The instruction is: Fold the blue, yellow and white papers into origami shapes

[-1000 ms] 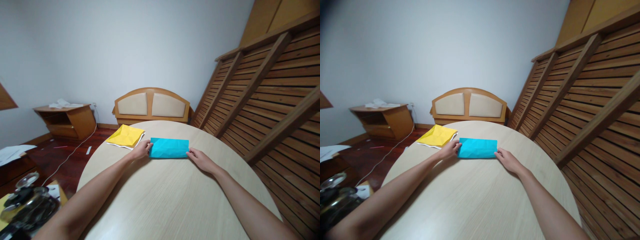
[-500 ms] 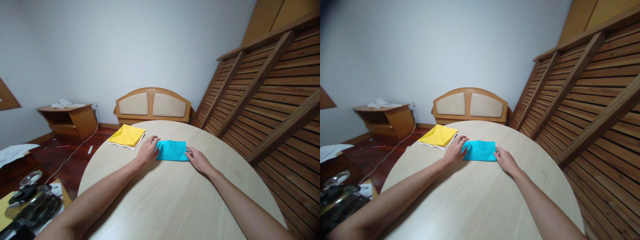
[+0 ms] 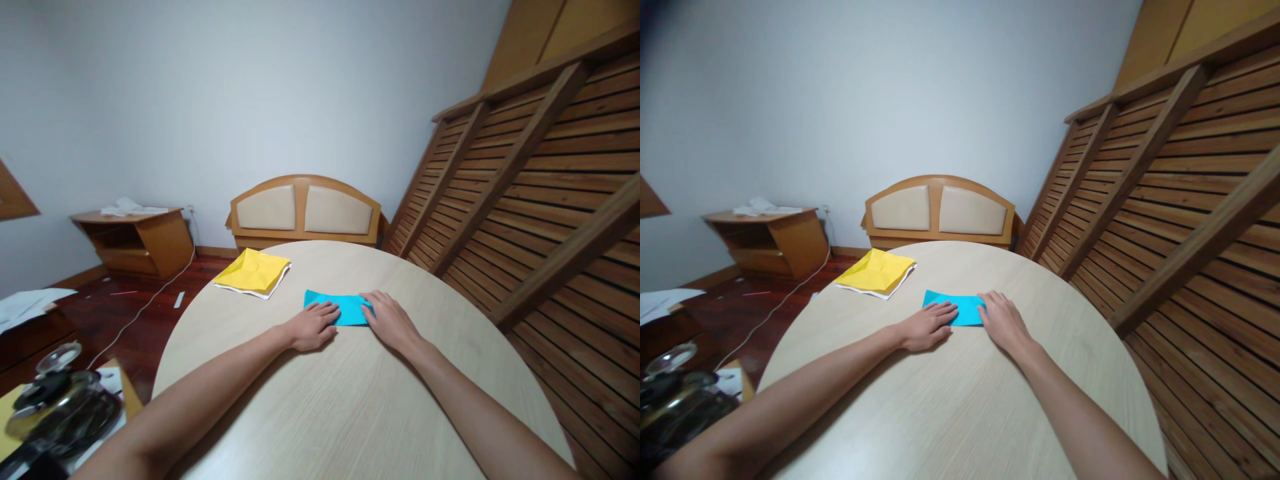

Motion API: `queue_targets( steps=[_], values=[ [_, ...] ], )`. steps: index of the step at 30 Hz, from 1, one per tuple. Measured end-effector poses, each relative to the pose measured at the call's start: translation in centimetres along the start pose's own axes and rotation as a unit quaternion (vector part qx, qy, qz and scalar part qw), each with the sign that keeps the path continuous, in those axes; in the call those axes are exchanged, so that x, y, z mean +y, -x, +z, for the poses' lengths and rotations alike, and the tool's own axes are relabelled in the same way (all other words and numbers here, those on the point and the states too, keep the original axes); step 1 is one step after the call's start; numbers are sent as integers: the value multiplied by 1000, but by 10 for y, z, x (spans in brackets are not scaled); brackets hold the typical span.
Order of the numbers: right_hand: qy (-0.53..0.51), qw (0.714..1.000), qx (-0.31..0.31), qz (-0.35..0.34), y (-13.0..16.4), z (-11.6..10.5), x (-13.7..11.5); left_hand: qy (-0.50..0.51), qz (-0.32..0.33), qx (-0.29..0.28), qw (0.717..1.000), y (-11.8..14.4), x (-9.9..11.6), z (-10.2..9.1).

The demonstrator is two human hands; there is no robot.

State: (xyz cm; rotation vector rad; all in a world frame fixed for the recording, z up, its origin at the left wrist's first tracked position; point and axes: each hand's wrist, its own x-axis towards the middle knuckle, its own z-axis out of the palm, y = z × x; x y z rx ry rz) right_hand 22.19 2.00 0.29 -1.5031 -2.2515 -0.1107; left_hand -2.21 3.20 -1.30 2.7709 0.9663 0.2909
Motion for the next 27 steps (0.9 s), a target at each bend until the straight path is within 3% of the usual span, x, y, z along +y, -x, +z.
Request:
queue_targets(
  steps=[3,6,9,15,24,27],
  values=[
    [-67,994,-56,-64,4,12,-19,-1,16,-7,1000,0,9,-1],
    [-89,982,-155,-57,8,24,-26,3,55,12,998,-1,12,-3],
    [-85,977,-194,-38,9,28,-22,4,35,11,999,-1,8,-4],
    [-46,977,-208,-7,7,25,-6,-33,-46,-23,998,2,2,2],
    [-17,984,-175,-34,6,19,-3,-77,-45,88,992,-3,15,-7],
    [-31,980,-187,-51,6,17,-8,-39,-17,84,996,-3,13,-4]
  ],
)
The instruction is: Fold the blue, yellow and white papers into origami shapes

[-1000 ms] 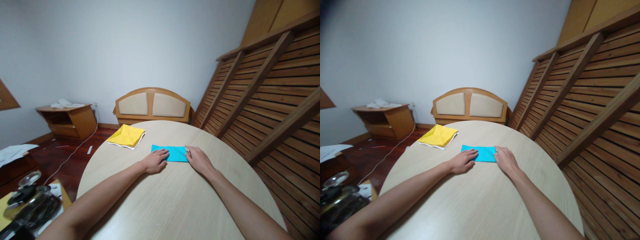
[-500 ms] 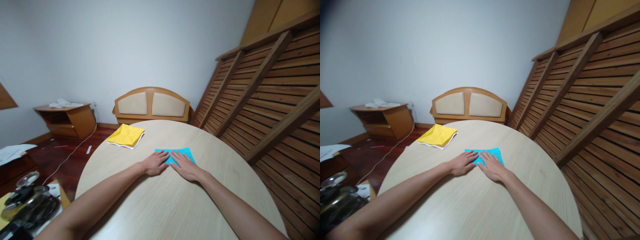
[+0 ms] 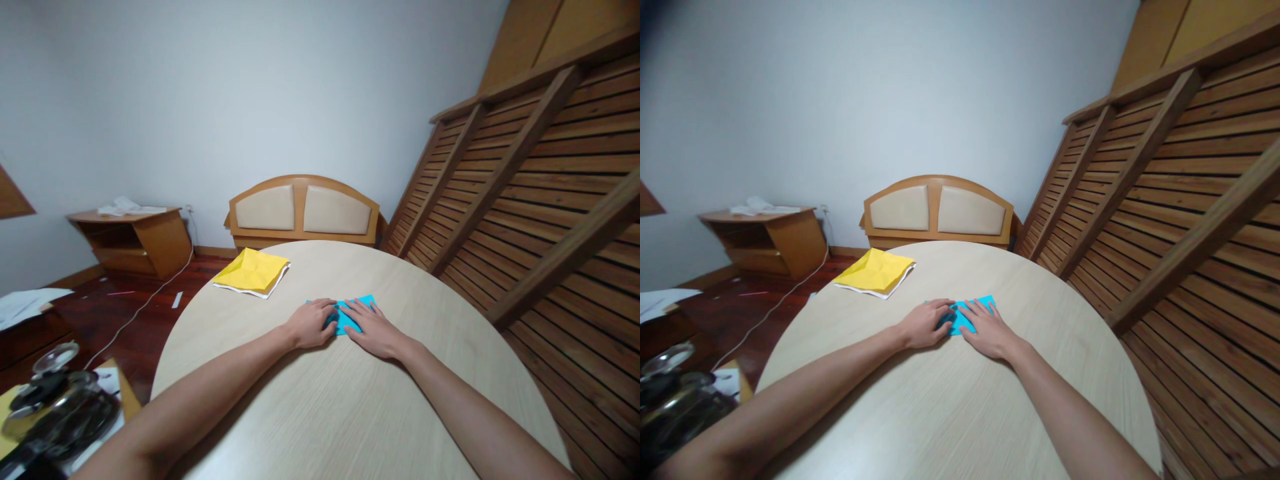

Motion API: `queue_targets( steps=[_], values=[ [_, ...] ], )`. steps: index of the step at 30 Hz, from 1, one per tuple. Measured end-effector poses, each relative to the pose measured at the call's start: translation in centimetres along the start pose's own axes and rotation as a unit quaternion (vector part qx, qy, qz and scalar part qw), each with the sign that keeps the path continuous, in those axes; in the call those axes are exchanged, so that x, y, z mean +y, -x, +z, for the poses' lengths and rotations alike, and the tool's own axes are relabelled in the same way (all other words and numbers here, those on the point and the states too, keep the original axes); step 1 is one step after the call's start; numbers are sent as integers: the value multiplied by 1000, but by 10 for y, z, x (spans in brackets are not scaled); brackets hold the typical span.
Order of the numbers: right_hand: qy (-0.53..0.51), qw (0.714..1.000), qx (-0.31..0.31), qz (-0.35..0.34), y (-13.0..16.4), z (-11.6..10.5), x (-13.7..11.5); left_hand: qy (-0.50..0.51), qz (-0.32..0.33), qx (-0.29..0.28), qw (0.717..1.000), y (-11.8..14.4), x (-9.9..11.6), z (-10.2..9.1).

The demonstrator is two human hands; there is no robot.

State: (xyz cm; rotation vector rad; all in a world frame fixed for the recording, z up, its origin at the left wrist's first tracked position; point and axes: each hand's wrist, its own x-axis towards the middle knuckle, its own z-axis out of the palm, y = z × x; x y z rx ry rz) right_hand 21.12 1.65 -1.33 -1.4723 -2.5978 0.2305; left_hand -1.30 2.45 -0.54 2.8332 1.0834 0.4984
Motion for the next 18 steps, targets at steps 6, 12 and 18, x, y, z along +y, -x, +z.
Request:
queue_targets(
  steps=[6,12,18],
  values=[
    [-11,999,-25,39,-1,1,8,40,-8,-131,991,5,-6,3],
    [22,987,3,162,1,0,30,41,-12,-125,991,6,-4,0],
    [31,996,77,30,3,-5,20,32,-22,-83,996,6,-6,4]
  ],
)
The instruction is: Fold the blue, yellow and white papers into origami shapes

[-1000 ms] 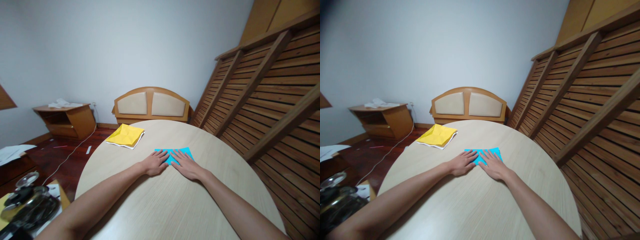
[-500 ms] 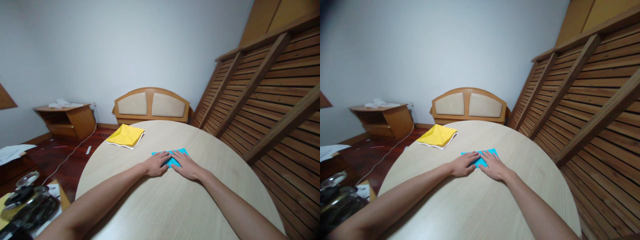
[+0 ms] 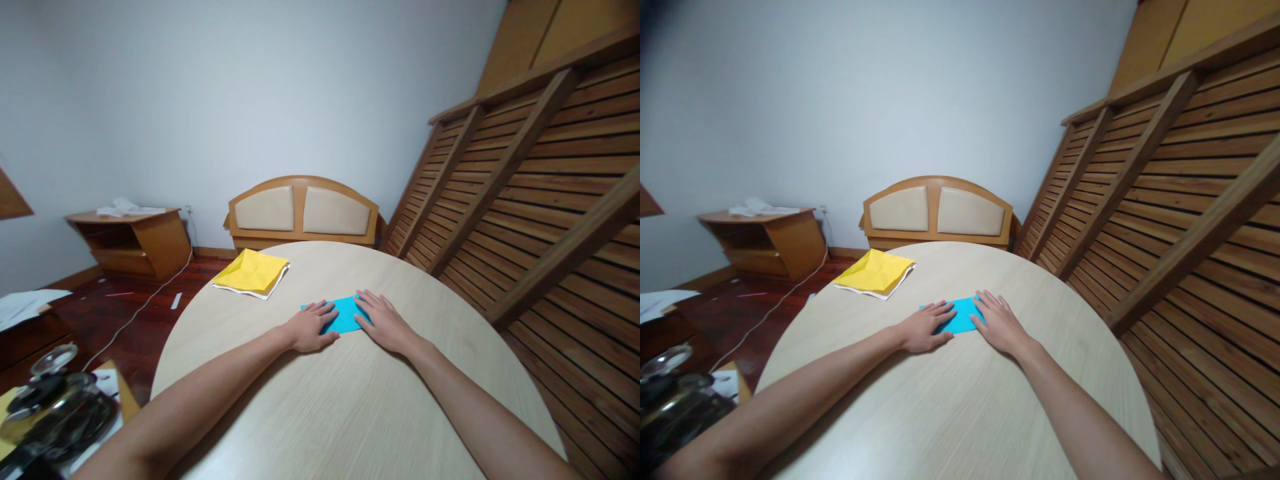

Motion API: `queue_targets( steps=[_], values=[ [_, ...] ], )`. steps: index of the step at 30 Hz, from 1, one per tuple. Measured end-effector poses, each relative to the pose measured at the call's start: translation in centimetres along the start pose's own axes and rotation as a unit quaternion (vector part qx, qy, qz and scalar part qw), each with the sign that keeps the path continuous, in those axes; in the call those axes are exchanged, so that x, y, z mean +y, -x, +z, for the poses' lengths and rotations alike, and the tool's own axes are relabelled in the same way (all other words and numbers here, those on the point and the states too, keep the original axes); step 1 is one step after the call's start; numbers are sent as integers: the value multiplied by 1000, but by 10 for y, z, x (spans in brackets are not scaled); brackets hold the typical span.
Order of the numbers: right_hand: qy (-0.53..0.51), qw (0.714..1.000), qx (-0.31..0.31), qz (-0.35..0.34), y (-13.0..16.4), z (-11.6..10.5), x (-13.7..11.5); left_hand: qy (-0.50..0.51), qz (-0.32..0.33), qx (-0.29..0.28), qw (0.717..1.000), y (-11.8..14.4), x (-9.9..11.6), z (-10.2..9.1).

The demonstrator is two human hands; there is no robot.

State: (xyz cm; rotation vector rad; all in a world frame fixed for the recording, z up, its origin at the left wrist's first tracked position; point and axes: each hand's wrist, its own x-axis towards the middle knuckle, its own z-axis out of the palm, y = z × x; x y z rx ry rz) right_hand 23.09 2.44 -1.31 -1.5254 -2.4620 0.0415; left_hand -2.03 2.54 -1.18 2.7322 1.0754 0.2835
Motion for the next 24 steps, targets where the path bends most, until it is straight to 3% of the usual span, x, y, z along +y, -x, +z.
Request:
queue_targets(
  steps=[5,12,18,24],
  values=[
    [-59,994,-90,-32,2,6,-9,-1,3,5,1000,0,0,-1],
    [-79,991,-98,-44,5,4,5,-23,65,59,996,-1,2,-3],
    [-67,994,-71,-45,4,0,-5,-35,73,76,994,0,5,-7],
    [-39,992,-5,-120,3,-6,-19,-54,24,77,995,0,7,-10]
  ],
)
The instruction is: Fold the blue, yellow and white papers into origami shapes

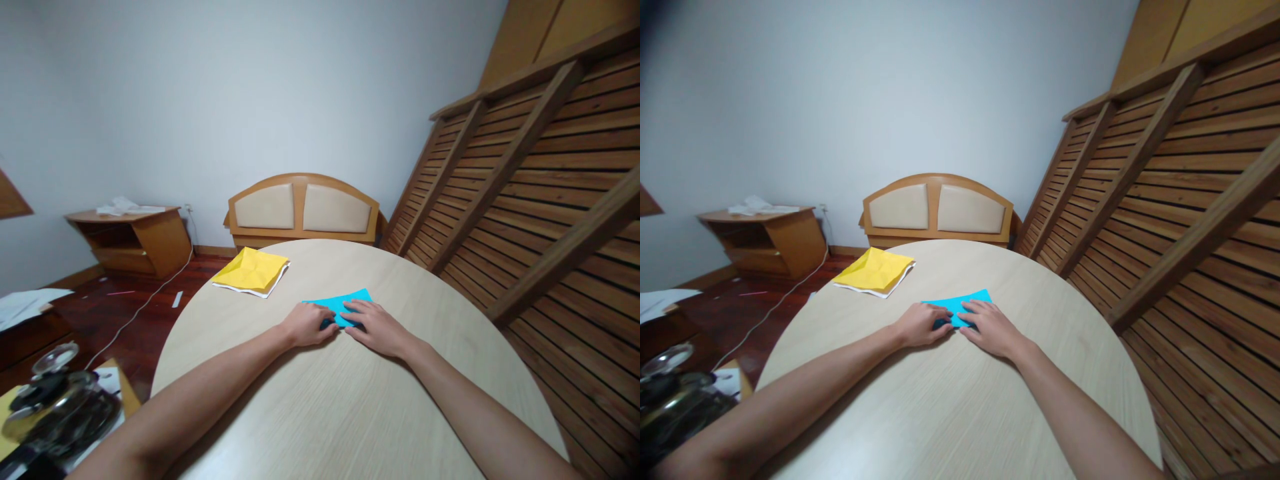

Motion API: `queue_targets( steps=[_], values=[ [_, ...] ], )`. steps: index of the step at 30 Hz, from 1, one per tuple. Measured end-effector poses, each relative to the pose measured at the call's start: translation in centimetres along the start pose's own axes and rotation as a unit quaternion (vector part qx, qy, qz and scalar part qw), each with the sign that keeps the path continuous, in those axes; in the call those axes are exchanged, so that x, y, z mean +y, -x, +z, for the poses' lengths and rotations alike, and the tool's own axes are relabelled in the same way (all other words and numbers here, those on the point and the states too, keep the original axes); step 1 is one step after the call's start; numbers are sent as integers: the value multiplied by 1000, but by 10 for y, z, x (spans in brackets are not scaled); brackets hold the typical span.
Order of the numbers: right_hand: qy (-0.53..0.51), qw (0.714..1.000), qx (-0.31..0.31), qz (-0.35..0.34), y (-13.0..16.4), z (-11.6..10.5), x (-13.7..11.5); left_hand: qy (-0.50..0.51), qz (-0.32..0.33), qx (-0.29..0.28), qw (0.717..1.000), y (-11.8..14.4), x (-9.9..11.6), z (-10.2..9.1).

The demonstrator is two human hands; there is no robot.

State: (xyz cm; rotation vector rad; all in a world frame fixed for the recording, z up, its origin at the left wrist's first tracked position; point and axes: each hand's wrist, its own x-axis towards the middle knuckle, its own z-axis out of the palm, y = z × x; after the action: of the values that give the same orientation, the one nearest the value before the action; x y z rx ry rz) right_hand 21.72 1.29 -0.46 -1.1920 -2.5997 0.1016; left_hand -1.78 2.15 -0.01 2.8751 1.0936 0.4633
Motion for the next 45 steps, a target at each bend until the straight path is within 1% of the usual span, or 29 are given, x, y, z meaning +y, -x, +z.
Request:
queue_targets(
  steps=[3,6,10,13,15,20,25,28,33,37,40,45],
  values=[
    [-5,999,20,-30,-2,-2,-4,-4,-12,-1,1000,0,1,0],
    [-18,999,21,-47,-4,-2,-3,-16,4,-14,1000,0,0,-4],
    [-24,998,25,-51,-4,-1,4,-10,58,-50,997,3,-3,-17],
    [-35,998,31,-43,-4,0,11,23,116,-55,992,5,-8,-24],
    [-44,998,35,-28,-3,0,15,31,135,-56,989,6,-10,-26],
    [-76,996,40,0,-1,-3,20,31,124,-55,990,5,-12,-21],
    [-114,993,31,2,2,-8,21,72,145,-45,986,8,-17,-17],
    [-132,991,29,-7,3,-11,20,88,130,-51,986,9,-22,-16],
    [-122,992,31,-12,5,-14,15,85,112,-57,988,9,-25,-16],
    [-115,992,24,-38,5,-13,12,68,106,-56,990,9,-27,-17],
    [-112,993,18,-37,4,-11,14,63,107,-48,991,8,-28,-16],
    [-118,992,34,-26,4,-10,20,65,107,-30,992,6,-33,-10]
  ],
)
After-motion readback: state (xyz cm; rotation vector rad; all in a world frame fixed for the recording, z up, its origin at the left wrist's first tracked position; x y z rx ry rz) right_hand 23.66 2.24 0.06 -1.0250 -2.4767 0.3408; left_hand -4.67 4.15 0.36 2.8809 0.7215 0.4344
